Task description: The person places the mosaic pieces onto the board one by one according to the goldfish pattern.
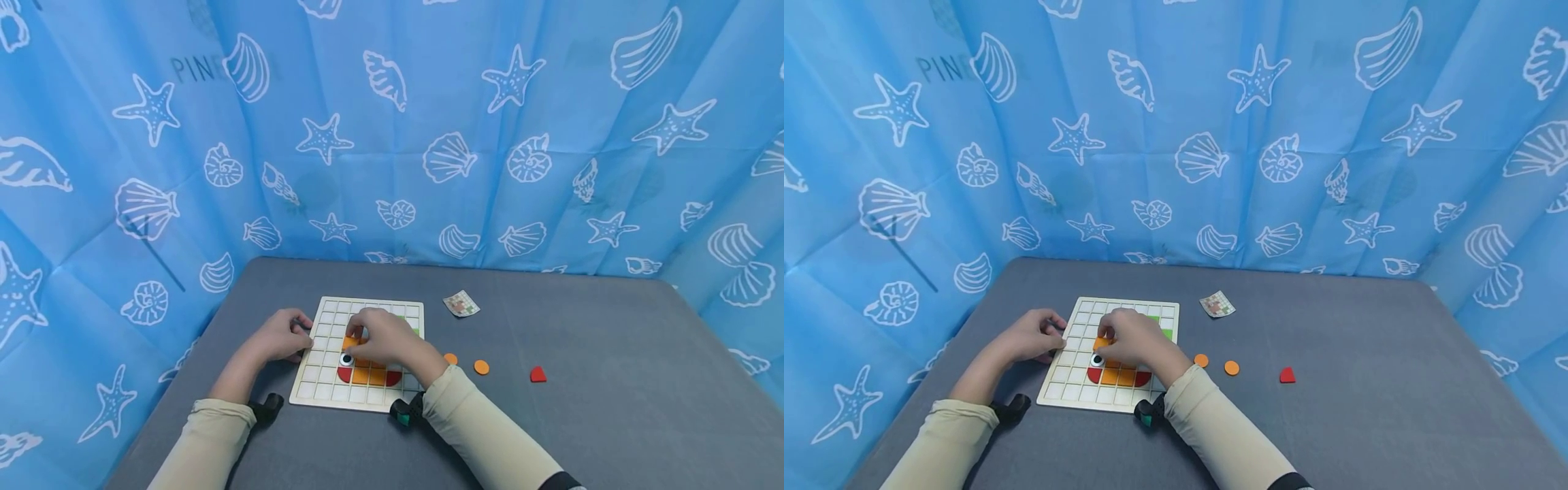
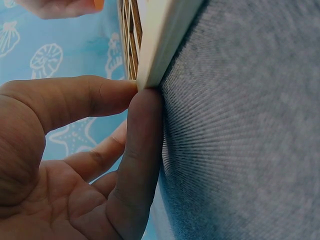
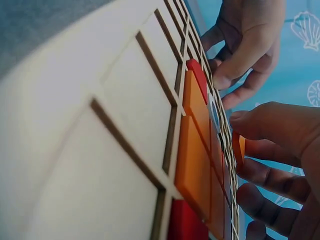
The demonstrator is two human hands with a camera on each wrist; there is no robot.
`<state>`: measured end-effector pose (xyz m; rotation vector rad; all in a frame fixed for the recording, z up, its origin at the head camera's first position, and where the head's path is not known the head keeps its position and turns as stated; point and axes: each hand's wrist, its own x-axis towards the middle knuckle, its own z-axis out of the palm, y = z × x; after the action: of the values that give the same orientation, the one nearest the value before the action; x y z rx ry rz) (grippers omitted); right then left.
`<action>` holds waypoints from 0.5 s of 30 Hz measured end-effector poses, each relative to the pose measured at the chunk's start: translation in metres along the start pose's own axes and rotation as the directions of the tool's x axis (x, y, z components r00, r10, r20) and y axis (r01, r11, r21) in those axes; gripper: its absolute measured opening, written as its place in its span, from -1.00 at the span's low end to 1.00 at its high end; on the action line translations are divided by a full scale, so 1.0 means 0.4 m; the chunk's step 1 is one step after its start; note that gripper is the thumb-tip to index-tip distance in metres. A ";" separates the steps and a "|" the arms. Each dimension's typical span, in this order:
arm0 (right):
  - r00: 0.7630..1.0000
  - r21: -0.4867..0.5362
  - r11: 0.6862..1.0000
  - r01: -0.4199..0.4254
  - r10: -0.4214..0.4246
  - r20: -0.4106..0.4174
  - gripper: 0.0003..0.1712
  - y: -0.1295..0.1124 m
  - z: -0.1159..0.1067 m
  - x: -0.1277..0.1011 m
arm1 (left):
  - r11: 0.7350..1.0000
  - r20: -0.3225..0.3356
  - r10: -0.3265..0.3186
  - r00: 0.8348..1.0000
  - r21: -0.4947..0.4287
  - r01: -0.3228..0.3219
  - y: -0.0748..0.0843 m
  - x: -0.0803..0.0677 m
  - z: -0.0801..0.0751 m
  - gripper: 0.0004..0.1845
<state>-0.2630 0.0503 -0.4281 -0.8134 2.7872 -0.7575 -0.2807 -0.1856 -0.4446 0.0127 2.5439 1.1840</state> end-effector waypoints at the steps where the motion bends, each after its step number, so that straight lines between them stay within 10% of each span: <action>1: 1.000 0.003 1.000 -0.004 0.004 0.003 -0.77 0.001 0.000 0.003 | 1.000 -0.001 0.000 1.000 0.000 0.000 0.001 0.000 0.000 -0.64; 15: 1.000 -0.007 1.000 -0.011 0.012 0.015 -0.83 0.007 0.005 0.014 | 1.000 -0.007 0.018 1.000 0.005 -0.018 0.005 -0.006 0.002 -0.62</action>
<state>-0.2686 0.0485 -0.4315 -0.8001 2.7806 -0.7377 -0.2785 -0.1840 -0.4430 0.0329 2.5578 1.1860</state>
